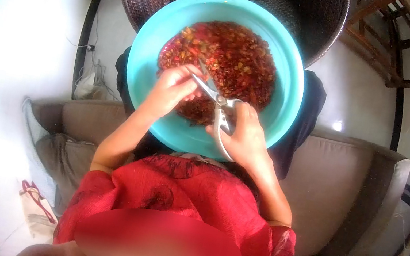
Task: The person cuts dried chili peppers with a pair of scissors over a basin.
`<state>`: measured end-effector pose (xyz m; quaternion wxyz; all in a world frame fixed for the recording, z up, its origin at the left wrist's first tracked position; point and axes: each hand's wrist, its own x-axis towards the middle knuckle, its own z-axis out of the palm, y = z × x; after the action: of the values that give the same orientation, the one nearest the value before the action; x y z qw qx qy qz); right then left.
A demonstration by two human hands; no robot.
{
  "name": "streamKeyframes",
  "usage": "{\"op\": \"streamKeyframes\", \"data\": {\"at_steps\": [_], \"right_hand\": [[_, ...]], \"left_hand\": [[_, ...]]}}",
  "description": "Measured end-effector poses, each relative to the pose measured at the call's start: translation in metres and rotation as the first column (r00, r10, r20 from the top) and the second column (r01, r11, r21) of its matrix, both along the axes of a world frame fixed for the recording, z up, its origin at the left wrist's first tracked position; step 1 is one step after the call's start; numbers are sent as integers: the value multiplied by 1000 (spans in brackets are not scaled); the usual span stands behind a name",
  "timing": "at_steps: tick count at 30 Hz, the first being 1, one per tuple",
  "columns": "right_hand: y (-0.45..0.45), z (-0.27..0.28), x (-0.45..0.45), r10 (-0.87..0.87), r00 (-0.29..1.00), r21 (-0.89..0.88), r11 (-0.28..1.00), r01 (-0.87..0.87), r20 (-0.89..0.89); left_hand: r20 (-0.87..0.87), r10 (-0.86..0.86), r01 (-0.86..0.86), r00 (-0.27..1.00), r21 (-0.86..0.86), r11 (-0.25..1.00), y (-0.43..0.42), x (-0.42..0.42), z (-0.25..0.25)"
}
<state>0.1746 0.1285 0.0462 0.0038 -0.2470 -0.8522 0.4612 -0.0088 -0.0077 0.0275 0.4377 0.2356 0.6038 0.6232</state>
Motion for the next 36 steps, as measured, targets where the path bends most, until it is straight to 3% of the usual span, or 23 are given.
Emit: {"op": "streamKeyframes", "data": {"at_steps": [3,5,12,17,21,27,29,32,36], "right_hand": [[-3,-5,-7,-20,1000,60,998,20,-7],[-4,-5,-11,-28,996,12,1000,27,79],[-3,-19,-11,-26,988,-63,997,36,155],[-5,-17,-10,4,999,85,996,-1,-35],[-6,-19,-11,12,1000,75,997,-11,-12],[-6,-26,-14,-17,1000,91,996,19,-16],[-5,-29,-13,-42,999,86,995,45,-30],[-3,-28,-12,-79,994,1,997,79,75],[-3,-22,-11,-62,996,-59,996,66,65]], "left_hand": [[-26,-12,12,1000,-30,999,-1,0,-8],[-85,-38,32,996,-65,997,-3,-4,-10],[-43,-59,54,997,-115,992,-7,-15,-13],[-8,54,-54,999,-28,998,-10,-13,-21],[-18,17,-19,1000,-65,998,-11,-16,-23],[-229,-86,48,970,-167,985,-13,-20,-19],[-144,-30,21,989,-59,998,-15,-20,-23],[-4,58,-58,998,-52,997,-15,-17,-22],[62,77,-76,995,-19,997,-13,-17,-17]]}}
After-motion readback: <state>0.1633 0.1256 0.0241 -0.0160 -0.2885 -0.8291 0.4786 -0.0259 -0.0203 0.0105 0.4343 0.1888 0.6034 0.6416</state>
